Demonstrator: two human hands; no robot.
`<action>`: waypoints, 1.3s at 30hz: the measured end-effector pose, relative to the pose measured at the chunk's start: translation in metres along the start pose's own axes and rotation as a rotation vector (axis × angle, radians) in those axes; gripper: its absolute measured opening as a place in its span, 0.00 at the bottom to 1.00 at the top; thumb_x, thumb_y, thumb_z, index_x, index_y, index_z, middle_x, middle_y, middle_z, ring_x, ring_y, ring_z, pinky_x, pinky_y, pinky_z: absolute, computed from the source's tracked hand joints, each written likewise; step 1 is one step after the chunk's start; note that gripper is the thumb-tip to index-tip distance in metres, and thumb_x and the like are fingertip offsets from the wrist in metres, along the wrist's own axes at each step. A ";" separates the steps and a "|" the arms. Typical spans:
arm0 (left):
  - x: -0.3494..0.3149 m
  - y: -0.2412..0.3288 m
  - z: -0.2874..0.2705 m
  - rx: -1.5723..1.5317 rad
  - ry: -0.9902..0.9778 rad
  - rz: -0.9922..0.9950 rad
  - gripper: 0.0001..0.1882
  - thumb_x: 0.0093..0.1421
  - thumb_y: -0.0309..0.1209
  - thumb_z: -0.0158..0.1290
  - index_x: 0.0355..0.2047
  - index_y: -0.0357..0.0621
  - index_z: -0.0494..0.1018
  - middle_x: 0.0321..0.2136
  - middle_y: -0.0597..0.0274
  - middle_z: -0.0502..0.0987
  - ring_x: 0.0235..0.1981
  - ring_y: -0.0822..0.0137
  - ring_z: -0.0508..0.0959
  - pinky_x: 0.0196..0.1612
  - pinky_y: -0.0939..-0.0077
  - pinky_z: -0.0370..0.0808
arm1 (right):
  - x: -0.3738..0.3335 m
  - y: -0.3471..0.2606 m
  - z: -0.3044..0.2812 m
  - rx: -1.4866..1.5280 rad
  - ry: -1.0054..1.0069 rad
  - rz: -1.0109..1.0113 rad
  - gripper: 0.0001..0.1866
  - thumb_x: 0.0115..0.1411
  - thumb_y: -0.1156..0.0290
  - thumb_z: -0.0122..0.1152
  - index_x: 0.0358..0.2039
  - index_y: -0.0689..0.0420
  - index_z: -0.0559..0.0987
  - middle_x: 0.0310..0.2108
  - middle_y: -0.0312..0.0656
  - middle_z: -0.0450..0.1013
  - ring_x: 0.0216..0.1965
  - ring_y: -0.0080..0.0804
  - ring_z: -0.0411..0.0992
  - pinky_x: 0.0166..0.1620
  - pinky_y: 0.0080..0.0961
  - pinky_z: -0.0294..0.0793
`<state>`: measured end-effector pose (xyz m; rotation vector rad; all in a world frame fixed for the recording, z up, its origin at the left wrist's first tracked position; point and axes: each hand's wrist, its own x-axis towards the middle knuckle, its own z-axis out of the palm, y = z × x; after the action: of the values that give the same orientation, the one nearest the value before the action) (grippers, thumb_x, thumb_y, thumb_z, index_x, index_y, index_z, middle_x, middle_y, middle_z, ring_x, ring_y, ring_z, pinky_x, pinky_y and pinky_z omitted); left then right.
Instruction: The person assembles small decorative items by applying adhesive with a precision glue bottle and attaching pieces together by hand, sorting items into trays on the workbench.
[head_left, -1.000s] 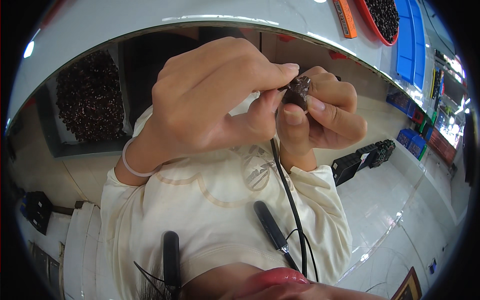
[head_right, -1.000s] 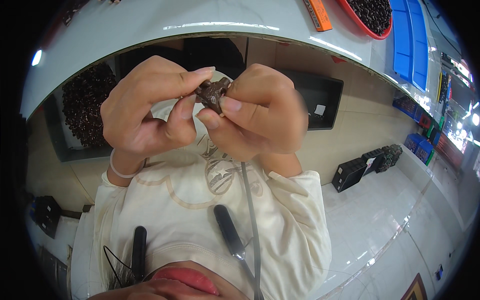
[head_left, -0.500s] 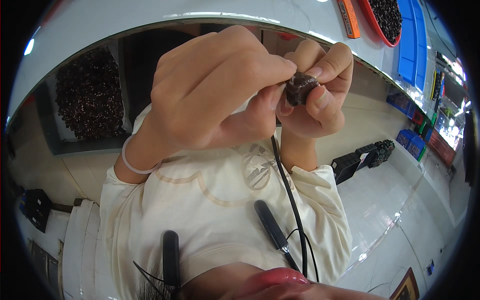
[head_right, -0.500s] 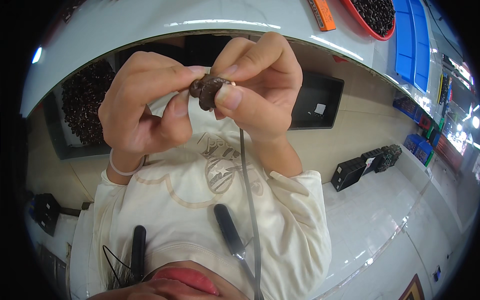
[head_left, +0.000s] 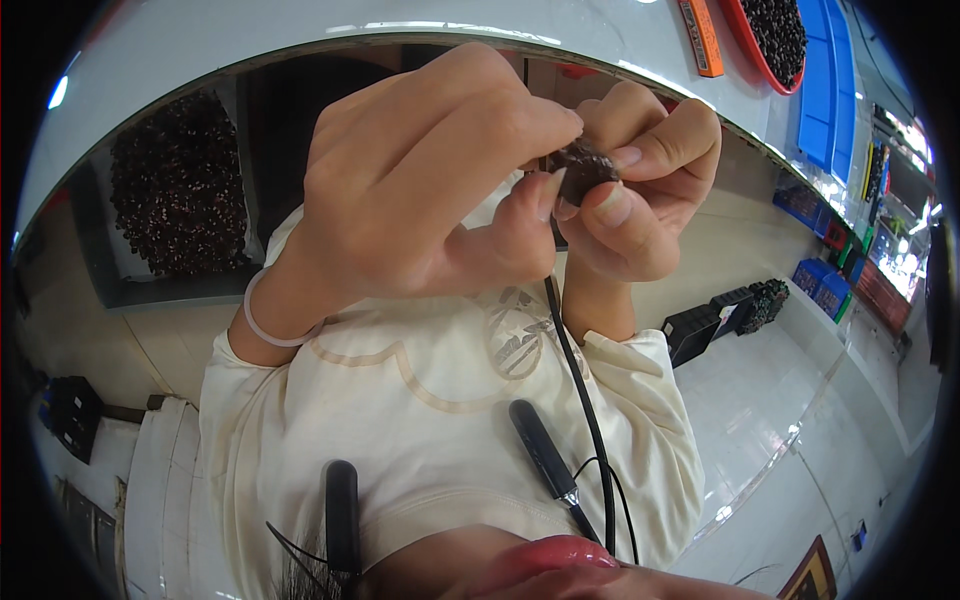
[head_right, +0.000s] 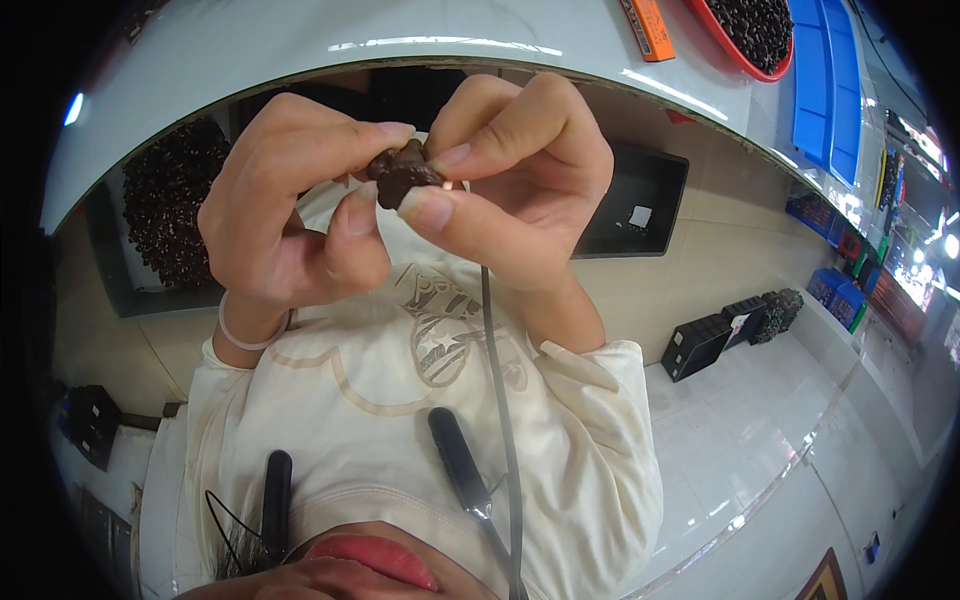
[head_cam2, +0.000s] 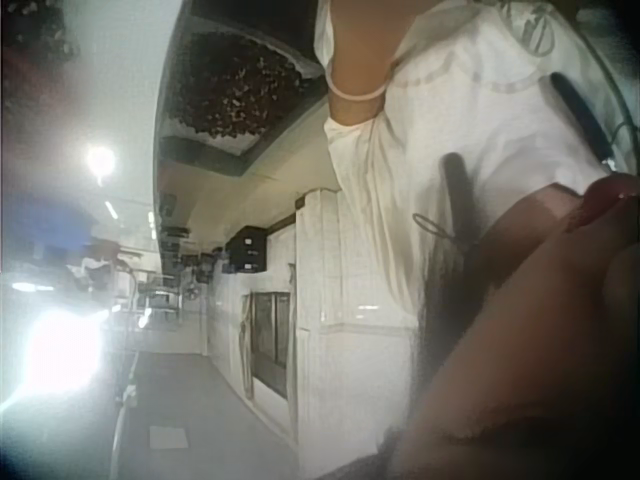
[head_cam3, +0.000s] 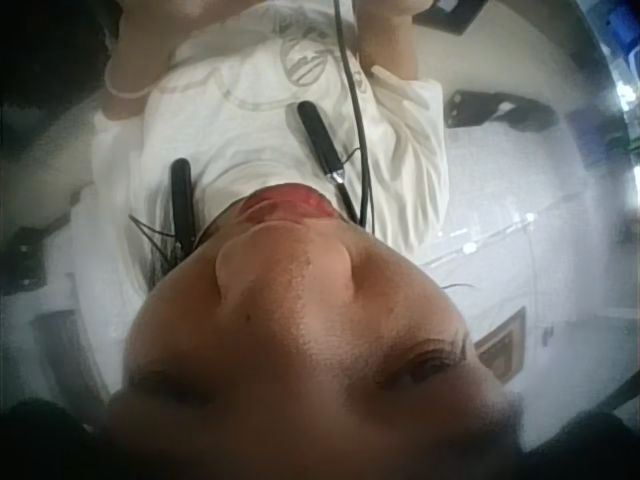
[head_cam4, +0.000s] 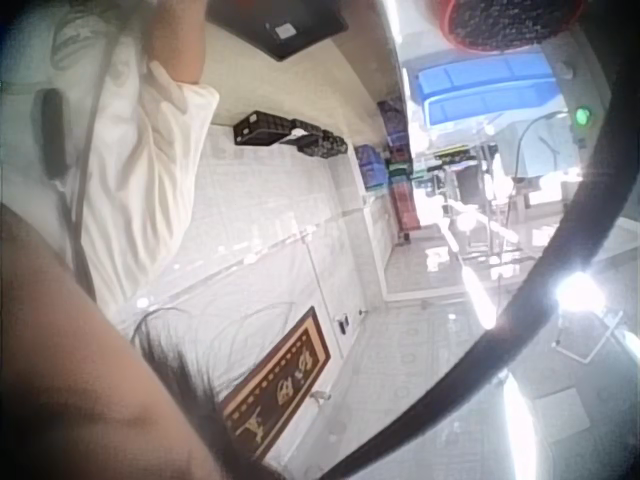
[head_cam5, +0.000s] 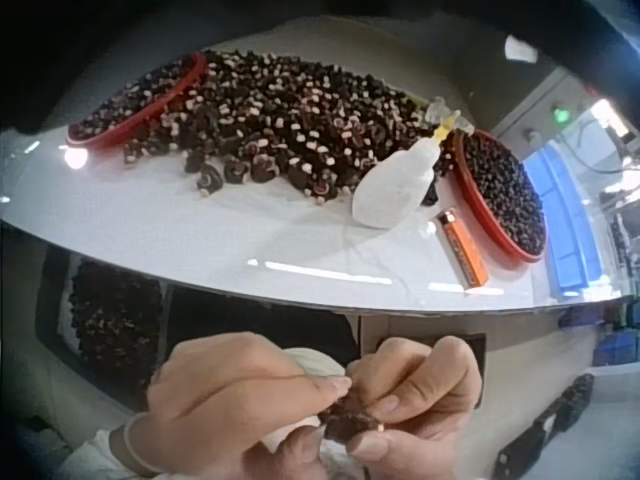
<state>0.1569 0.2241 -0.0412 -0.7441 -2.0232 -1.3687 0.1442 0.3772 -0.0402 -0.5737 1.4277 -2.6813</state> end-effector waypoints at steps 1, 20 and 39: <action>0.000 0.000 0.000 0.006 -0.003 0.006 0.12 0.42 0.18 0.47 0.31 0.29 0.71 0.23 0.53 0.76 0.20 0.67 0.73 0.21 0.82 0.71 | 0.000 0.000 0.000 0.001 0.001 0.000 0.13 0.38 0.84 0.62 0.23 0.61 0.67 0.21 0.46 0.68 0.19 0.19 0.61 0.25 0.13 0.62; -0.001 -0.001 0.000 0.004 -0.003 -0.010 0.13 0.40 0.18 0.44 0.29 0.29 0.71 0.23 0.54 0.75 0.19 0.67 0.72 0.20 0.82 0.69 | 0.001 0.002 0.001 -0.005 0.001 0.007 0.14 0.36 0.84 0.62 0.23 0.61 0.66 0.19 0.45 0.67 0.18 0.19 0.60 0.23 0.13 0.60; 0.000 -0.004 -0.003 -0.058 -0.029 0.020 0.10 0.46 0.19 0.44 0.29 0.29 0.71 0.23 0.53 0.75 0.20 0.66 0.72 0.21 0.79 0.70 | 0.002 0.002 -0.001 0.028 -0.057 -0.002 0.14 0.36 0.84 0.61 0.24 0.61 0.67 0.18 0.45 0.67 0.18 0.20 0.60 0.24 0.14 0.61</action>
<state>0.1541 0.2204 -0.0428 -0.8119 -2.0006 -1.4176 0.1415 0.3762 -0.0421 -0.6433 1.3734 -2.6594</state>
